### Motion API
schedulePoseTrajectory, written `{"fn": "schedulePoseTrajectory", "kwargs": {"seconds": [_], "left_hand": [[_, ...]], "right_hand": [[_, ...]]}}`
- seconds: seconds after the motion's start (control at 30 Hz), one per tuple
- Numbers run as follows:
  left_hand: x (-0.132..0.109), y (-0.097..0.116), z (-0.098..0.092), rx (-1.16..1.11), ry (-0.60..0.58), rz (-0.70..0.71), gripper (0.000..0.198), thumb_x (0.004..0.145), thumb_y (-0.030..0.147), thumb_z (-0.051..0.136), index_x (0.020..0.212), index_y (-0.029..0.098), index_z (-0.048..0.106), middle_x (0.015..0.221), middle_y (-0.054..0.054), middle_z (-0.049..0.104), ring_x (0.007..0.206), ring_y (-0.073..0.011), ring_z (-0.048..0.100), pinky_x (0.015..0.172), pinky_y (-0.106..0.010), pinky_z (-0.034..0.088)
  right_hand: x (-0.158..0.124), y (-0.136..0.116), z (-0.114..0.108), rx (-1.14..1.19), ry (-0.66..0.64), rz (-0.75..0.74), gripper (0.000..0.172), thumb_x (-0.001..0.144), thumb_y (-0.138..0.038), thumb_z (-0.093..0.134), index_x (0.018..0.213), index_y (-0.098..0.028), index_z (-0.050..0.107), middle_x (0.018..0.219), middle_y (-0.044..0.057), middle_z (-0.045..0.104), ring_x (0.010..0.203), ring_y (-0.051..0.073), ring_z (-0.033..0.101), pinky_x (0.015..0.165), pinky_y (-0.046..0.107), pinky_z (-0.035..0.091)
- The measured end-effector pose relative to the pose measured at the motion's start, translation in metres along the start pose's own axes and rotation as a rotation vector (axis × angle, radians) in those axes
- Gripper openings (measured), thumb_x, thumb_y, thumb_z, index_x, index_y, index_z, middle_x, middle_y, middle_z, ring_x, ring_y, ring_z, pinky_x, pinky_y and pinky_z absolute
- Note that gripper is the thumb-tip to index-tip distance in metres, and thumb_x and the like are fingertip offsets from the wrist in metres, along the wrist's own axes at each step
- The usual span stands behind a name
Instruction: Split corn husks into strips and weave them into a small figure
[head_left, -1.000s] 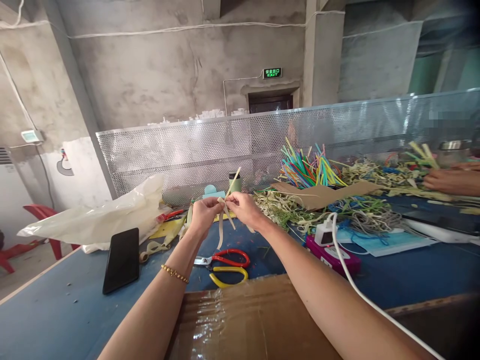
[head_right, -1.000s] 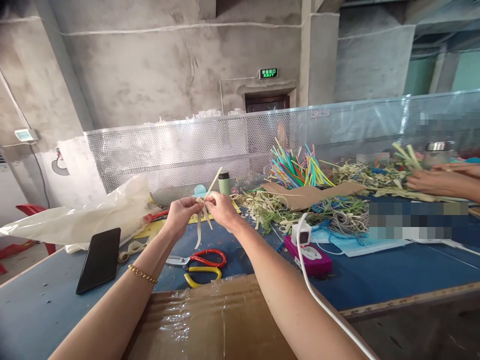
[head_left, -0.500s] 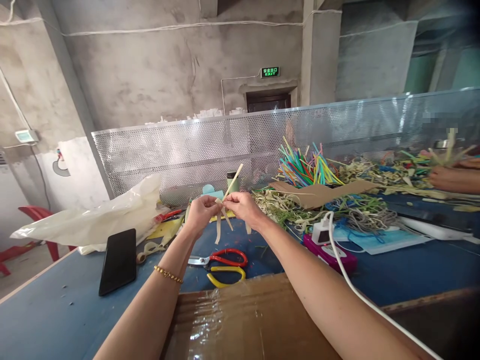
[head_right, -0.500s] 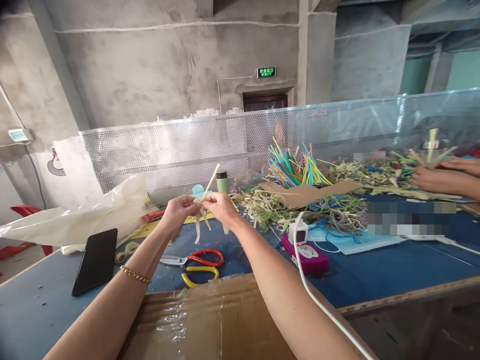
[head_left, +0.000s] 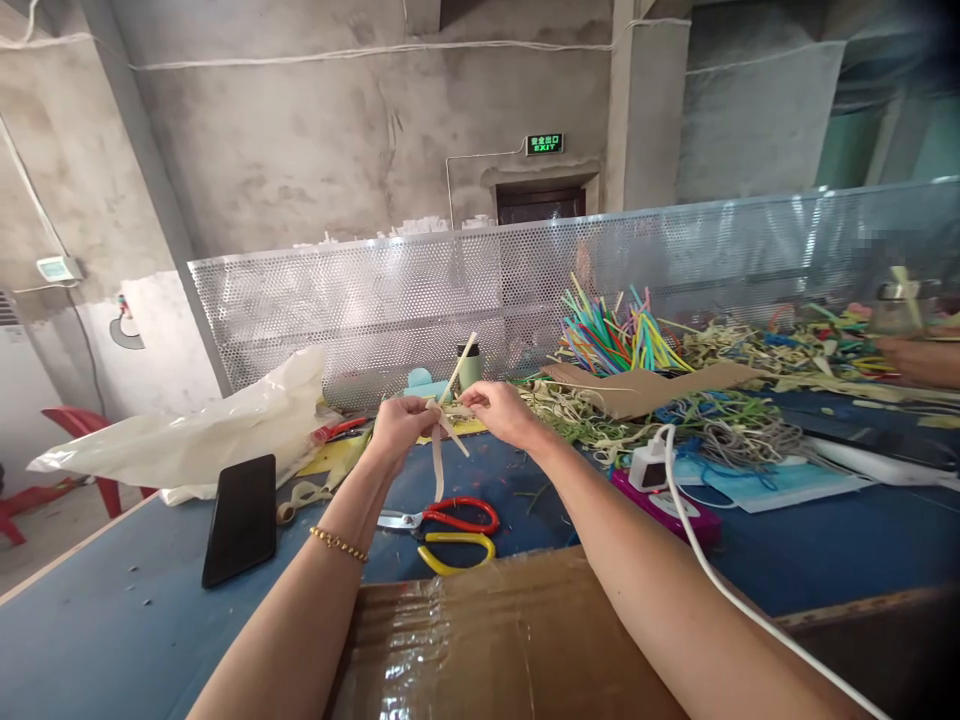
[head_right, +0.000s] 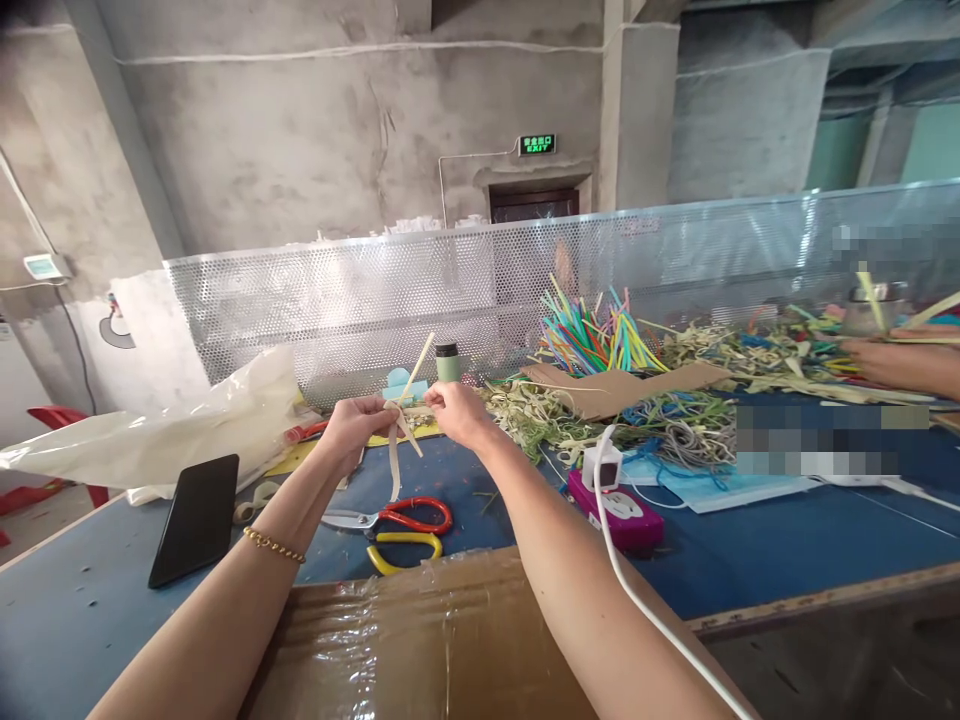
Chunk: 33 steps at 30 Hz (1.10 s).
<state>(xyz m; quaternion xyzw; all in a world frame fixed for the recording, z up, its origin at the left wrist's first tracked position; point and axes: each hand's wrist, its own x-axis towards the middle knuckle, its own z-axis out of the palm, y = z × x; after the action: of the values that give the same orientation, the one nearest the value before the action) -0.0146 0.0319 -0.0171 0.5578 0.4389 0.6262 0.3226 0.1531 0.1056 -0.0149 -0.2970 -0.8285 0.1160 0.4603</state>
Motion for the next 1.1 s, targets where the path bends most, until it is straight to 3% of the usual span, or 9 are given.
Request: {"fn": "schedulePoseTrajectory", "kwargs": {"seconds": [0.13, 0.3, 0.43, 0.63, 0.73, 0.87, 1.0, 1.1], "left_hand": [[0.005, -0.008, -0.008, -0.075, 0.062, -0.088, 0.012, 0.054, 0.019, 0.073, 0.055, 0.011, 0.064, 0.049, -0.005, 0.061, 0.047, -0.0161, 0.060, 0.052, -0.027, 0.047], [0.008, -0.014, -0.014, -0.157, 0.132, -0.104, 0.010, 0.049, 0.016, 0.072, 0.054, 0.011, 0.064, 0.049, -0.002, 0.061, 0.045, -0.0119, 0.055, 0.051, -0.025, 0.046], [0.010, -0.016, -0.013, -0.198, 0.162, -0.145, 0.011, 0.048, 0.013, 0.073, 0.054, 0.011, 0.064, 0.050, -0.001, 0.059, 0.046, -0.0101, 0.052, 0.050, -0.024, 0.044], [0.008, -0.014, -0.004, -0.297, 0.194, -0.239, 0.013, 0.048, 0.009, 0.074, 0.053, 0.011, 0.062, 0.048, 0.001, 0.056, 0.042, -0.0080, 0.048, 0.047, -0.023, 0.042], [0.006, -0.012, -0.003, -0.287, 0.169, -0.243, 0.013, 0.051, 0.009, 0.074, 0.054, 0.011, 0.062, 0.047, 0.001, 0.056, 0.041, -0.0081, 0.049, 0.048, -0.023, 0.044], [0.004, -0.009, -0.003, -0.279, 0.132, -0.253, 0.014, 0.052, 0.011, 0.076, 0.058, 0.011, 0.063, 0.051, -0.003, 0.062, 0.045, -0.0125, 0.058, 0.053, -0.026, 0.049], [0.003, -0.007, -0.003, -0.262, 0.100, -0.256, 0.016, 0.053, 0.014, 0.078, 0.062, 0.010, 0.065, 0.061, -0.009, 0.069, 0.056, -0.0185, 0.067, 0.057, -0.027, 0.051], [0.003, -0.006, -0.003, -0.258, 0.070, -0.258, 0.016, 0.054, 0.014, 0.076, 0.066, 0.009, 0.067, 0.066, -0.012, 0.071, 0.062, -0.0220, 0.070, 0.058, -0.027, 0.052]], "right_hand": [[-0.005, -0.021, 0.001, -0.200, 0.182, -0.273, 0.025, 0.078, -0.001, 0.051, 0.088, -0.015, 0.068, 0.091, 0.008, 0.068, 0.087, 0.018, 0.059, 0.081, 0.030, 0.043], [-0.020, -0.050, 0.013, -0.421, 0.001, -0.578, 0.018, 0.088, -0.011, 0.053, 0.087, -0.019, 0.070, 0.085, 0.006, 0.061, 0.088, 0.020, 0.049, 0.077, 0.033, 0.035], [-0.025, -0.057, 0.017, -0.600, -0.071, -0.643, 0.020, 0.090, -0.007, 0.049, 0.089, -0.017, 0.066, 0.094, 0.008, 0.057, 0.091, 0.021, 0.044, 0.076, 0.034, 0.031], [-0.023, -0.059, 0.015, -0.688, -0.044, -0.708, 0.019, 0.093, -0.014, 0.050, 0.080, -0.017, 0.063, 0.095, 0.009, 0.058, 0.092, 0.022, 0.045, 0.078, 0.036, 0.031], [-0.020, -0.052, 0.019, -0.596, 0.007, -0.683, 0.019, 0.093, -0.016, 0.052, 0.079, -0.017, 0.065, 0.086, 0.007, 0.061, 0.088, 0.021, 0.048, 0.076, 0.034, 0.032], [-0.015, -0.038, 0.024, -0.340, 0.121, -0.493, 0.009, 0.087, -0.020, 0.064, 0.080, -0.018, 0.069, 0.078, 0.004, 0.066, 0.080, 0.018, 0.053, 0.075, 0.031, 0.035], [-0.012, -0.029, 0.025, -0.134, 0.121, -0.332, 0.006, 0.081, -0.021, 0.069, 0.076, -0.018, 0.072, 0.078, 0.005, 0.070, 0.077, 0.017, 0.059, 0.075, 0.029, 0.041], [-0.010, -0.024, 0.027, 0.065, 0.108, -0.138, 0.010, 0.080, -0.022, 0.067, 0.075, -0.016, 0.074, 0.075, 0.006, 0.072, 0.072, 0.017, 0.064, 0.068, 0.027, 0.045]]}}
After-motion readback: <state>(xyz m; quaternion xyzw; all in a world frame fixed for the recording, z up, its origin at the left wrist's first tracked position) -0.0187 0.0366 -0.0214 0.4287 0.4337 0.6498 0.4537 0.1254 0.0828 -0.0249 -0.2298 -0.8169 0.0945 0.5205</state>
